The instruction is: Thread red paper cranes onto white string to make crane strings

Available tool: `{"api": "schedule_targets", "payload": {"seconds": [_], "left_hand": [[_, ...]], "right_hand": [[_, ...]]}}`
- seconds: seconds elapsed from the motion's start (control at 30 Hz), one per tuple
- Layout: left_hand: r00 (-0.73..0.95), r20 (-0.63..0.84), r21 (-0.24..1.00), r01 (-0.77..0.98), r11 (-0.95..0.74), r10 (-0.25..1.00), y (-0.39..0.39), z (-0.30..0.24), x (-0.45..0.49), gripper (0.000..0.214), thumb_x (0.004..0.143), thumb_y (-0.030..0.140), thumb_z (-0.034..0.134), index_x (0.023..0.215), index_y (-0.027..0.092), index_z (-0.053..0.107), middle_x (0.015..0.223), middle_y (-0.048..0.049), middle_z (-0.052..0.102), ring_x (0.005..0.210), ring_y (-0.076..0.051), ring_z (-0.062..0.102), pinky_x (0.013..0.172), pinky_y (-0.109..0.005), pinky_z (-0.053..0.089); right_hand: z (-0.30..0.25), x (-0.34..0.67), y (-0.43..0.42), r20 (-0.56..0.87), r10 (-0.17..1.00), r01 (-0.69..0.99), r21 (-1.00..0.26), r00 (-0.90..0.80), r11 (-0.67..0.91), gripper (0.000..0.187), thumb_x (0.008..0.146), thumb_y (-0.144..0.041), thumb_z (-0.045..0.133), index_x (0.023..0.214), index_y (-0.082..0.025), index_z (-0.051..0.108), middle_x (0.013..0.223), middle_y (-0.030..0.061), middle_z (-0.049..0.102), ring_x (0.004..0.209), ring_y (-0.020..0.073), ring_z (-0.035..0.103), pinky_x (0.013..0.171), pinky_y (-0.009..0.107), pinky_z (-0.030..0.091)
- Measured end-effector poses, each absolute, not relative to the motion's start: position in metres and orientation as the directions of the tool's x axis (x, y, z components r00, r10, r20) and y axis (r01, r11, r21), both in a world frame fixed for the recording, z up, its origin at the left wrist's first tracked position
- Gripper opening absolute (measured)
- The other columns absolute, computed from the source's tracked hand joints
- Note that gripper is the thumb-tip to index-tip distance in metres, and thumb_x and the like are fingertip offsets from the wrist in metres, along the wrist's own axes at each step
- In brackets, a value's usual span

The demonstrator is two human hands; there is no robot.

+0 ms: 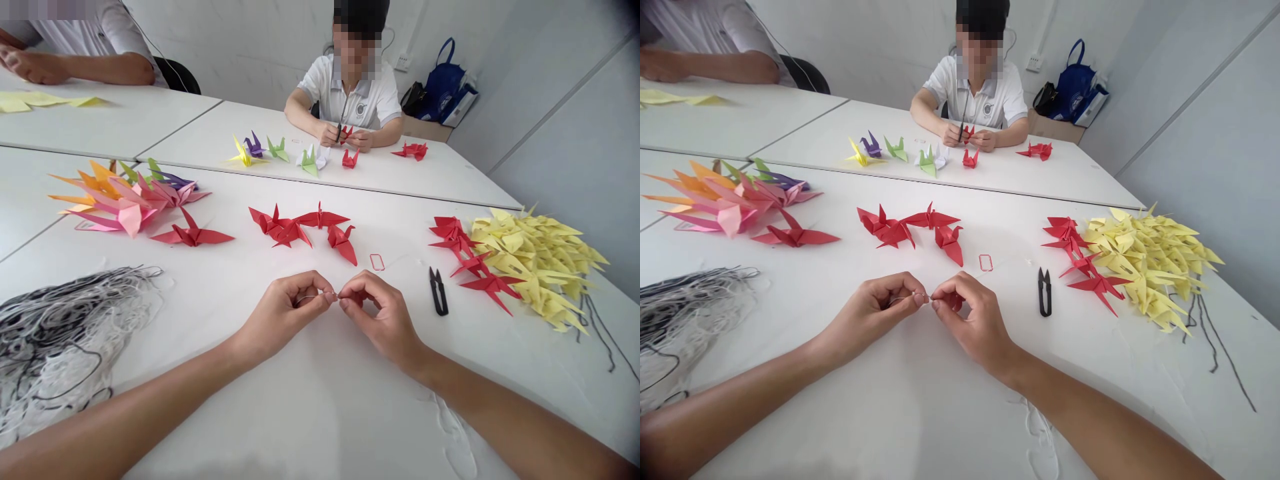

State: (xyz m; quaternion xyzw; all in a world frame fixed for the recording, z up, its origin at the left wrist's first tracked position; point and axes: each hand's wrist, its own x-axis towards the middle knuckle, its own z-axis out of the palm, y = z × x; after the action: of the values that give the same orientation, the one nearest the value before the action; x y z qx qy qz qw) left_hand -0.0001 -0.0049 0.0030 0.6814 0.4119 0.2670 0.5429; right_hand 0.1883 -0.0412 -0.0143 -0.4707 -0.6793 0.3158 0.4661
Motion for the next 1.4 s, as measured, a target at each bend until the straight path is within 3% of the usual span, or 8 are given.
{"api": "schedule_targets", "payload": {"seconds": [0.33, 1.4], "left_hand": [[0.507, -0.089, 0.962, 0.267, -0.058, 0.858, -0.0055, 0.0053, -0.0002, 0.022, 0.091, 0.037, 0.053, 0.083, 0.019, 0.063, 0.060, 0.0052, 0.038, 0.054, -0.009, 0.027, 0.050, -0.022, 0.023], [0.519, -0.093, 0.971, 0.238, -0.039, 0.849, -0.0051, 0.0004, -0.0017, 0.021, 0.093, 0.035, 0.052, 0.085, 0.019, 0.062, 0.061, 0.0061, 0.035, 0.057, -0.010, 0.028, 0.053, -0.023, 0.024]], "right_hand": [[-0.0150, 0.1885, -0.0411, 0.306, 0.945, 0.315, -0.891, -0.116, 0.327, 0.008, 0.089, -0.017, 0.058, 0.084, -0.022, 0.061, 0.079, -0.0003, 0.057, 0.072, 0.0142, 0.055, 0.067, 0.029, 0.047], [-0.0164, 0.1876, -0.0413, 0.294, 0.948, 0.288, -0.903, -0.123, 0.318, 0.009, 0.088, -0.014, 0.060, 0.083, -0.021, 0.061, 0.080, -0.0009, 0.058, 0.072, 0.0130, 0.054, 0.066, 0.027, 0.045]]}}
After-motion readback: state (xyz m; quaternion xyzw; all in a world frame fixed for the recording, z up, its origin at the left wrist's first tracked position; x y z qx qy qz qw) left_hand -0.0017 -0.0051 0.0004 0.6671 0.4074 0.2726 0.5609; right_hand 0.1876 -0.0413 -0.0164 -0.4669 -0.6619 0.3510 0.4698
